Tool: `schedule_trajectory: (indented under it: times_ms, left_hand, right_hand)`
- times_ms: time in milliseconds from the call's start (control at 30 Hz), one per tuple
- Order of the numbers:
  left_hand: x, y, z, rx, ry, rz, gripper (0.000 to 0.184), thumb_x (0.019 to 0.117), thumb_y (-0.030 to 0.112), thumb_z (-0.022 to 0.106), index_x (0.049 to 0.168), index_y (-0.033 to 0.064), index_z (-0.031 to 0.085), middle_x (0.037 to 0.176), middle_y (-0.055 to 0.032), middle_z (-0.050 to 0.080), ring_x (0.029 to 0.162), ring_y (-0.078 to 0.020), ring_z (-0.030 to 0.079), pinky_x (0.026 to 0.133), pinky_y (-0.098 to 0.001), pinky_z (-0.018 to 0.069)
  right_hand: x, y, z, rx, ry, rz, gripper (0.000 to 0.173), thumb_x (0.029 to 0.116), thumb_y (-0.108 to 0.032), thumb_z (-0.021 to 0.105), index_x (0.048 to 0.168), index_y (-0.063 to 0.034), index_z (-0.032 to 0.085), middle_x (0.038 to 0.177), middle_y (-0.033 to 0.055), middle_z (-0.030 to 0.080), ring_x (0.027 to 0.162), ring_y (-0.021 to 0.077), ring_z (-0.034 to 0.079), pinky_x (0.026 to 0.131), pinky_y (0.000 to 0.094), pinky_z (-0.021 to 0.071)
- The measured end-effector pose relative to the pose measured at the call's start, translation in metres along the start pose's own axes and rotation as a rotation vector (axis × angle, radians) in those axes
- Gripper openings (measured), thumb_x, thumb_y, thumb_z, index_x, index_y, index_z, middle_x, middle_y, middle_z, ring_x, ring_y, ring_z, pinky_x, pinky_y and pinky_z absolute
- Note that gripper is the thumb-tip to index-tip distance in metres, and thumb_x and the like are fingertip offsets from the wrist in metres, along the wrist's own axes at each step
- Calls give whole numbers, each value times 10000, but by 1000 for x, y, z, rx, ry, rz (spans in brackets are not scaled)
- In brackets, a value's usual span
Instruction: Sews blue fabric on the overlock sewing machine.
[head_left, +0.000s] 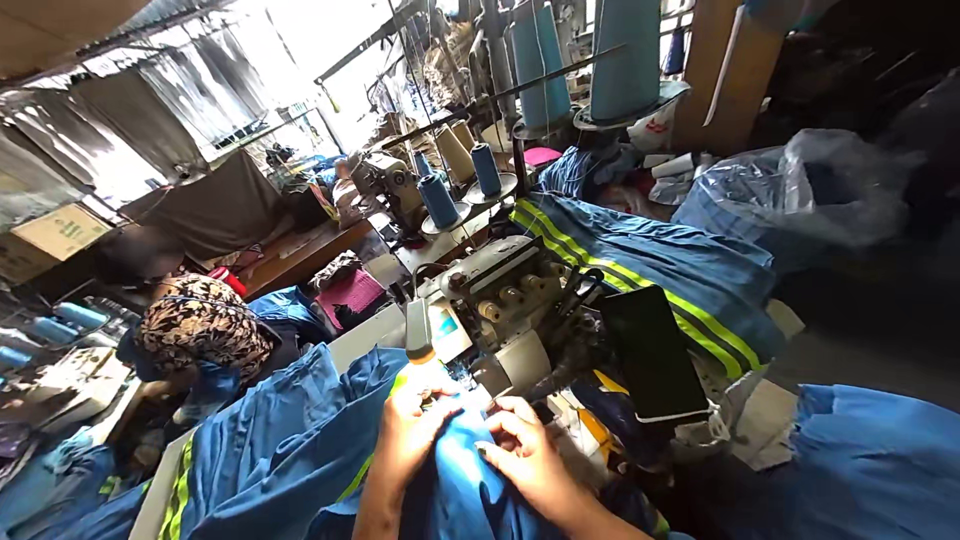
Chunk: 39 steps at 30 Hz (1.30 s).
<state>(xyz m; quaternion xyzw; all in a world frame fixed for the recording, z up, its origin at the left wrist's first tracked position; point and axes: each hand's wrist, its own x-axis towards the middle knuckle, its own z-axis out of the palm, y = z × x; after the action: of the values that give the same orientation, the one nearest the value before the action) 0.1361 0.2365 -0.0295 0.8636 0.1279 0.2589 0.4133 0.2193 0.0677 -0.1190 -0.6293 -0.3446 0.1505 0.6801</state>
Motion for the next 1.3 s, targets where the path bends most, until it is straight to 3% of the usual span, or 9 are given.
schedule_trajectory:
  times_ms: [167, 367, 500, 600, 867, 967, 1100, 1200, 1300]
  left_hand:
    - [10, -6, 3, 76, 78, 50, 50, 869, 89, 771, 917, 94, 780, 958, -6, 756, 918, -87, 718, 858, -269, 611]
    - [-5, -19, -7, 229, 157, 4, 85, 823, 156, 804, 887, 105, 781, 922, 25, 763, 877, -35, 716, 831, -248, 607]
    - [-18, -16, -15, 249, 164, -73, 94, 812, 171, 803, 866, 101, 771, 870, 39, 753, 822, -9, 700, 788, -210, 593]
    - [-18, -16, -18, 239, 162, -101, 94, 805, 177, 815, 861, 115, 771, 862, 52, 754, 815, 1, 701, 782, -204, 594]
    - [-6, -18, -16, 224, 142, -70, 127, 800, 178, 817, 908, 144, 760, 883, 73, 750, 787, -9, 693, 735, -215, 590]
    - [-3, -22, -14, 242, 113, 0, 93, 817, 157, 805, 901, 149, 765, 976, 48, 739, 930, -41, 701, 832, -250, 605]
    - [-16, -12, -2, 606, 194, 212, 114, 925, 276, 712, 942, 198, 793, 1025, -30, 720, 1003, -222, 677, 871, -448, 555]
    - [-45, 3, 29, 805, 278, 234, 200, 965, 241, 648, 1048, 166, 813, 1066, -73, 765, 996, -275, 712, 902, -478, 551]
    - [-64, 14, 58, 892, 270, 133, 310, 1011, 212, 557, 1220, 117, 765, 1199, -88, 745, 1078, -287, 705, 971, -499, 522]
  right_hand:
    - [-4, 5, -5, 1, -115, 68, 188, 863, -255, 780, 925, -81, 743, 996, 34, 667, 766, 36, 612, 650, 188, 529]
    - [-17, 11, -13, 53, -129, 79, 93, 865, -208, 779, 852, -117, 764, 959, -11, 708, 926, 45, 667, 792, 210, 570]
    - [-22, 10, -12, -13, -144, 83, 87, 867, -214, 763, 876, -127, 764, 972, -8, 707, 860, 30, 661, 716, 195, 561]
    - [-21, 14, -6, -67, -162, 63, 170, 867, -319, 783, 934, -165, 755, 950, -27, 658, 719, -3, 556, 599, 164, 465]
    - [-15, 7, -3, -115, -141, 95, 145, 878, -263, 730, 826, -130, 706, 809, -34, 660, 675, 8, 583, 586, 180, 479]
    - [-12, 6, -2, -91, -147, 150, 142, 862, -253, 733, 890, -131, 663, 716, -55, 592, 579, 14, 515, 529, 200, 435]
    - [-9, 6, -11, 41, -334, 146, 340, 914, -170, 679, 1243, -90, 650, 675, -46, 579, 566, 43, 526, 549, 246, 475]
    - [-13, -1, -30, 166, -464, 144, 165, 965, -119, 626, 1067, -37, 727, 826, -6, 689, 716, 4, 613, 674, 203, 524]
    - [-13, -5, -49, 375, -493, 280, 137, 973, -89, 606, 1058, -67, 711, 805, -54, 675, 670, -6, 596, 603, 191, 496]
